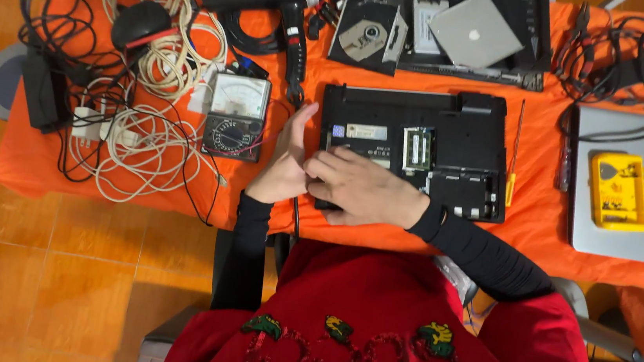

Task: The recorder is shown disassembling a laptop and using a hairdryer to apply heat to the internal components.

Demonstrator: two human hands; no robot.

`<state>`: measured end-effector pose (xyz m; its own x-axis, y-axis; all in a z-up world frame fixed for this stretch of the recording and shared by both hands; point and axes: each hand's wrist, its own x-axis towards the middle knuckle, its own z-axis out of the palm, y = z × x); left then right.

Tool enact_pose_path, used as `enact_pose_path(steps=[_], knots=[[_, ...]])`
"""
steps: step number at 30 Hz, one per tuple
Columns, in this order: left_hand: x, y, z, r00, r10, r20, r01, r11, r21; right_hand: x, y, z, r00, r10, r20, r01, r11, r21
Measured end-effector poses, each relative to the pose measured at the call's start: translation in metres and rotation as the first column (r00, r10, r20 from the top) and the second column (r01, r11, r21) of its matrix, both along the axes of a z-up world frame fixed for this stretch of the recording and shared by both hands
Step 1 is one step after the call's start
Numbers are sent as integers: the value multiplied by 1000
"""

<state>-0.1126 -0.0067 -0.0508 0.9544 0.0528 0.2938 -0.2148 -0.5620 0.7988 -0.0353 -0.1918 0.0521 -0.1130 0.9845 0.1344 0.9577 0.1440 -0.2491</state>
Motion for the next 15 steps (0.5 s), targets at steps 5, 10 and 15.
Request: enact_pose_path(steps=[5,10,15], knots=[[-2,2,-5,1000,-17,-4,17,1000,-26,-5,-3,-5,1000,-19,-5,19,1000,24],[-8,1,5,997,-59,48,62,996,-57,-8,-8,-6,998,-61,-26,63,996,56],[-9,-7,17,1000,-20,-15,19,997,-69,-16,-28,-7,972,-178,-153,206,960,190]])
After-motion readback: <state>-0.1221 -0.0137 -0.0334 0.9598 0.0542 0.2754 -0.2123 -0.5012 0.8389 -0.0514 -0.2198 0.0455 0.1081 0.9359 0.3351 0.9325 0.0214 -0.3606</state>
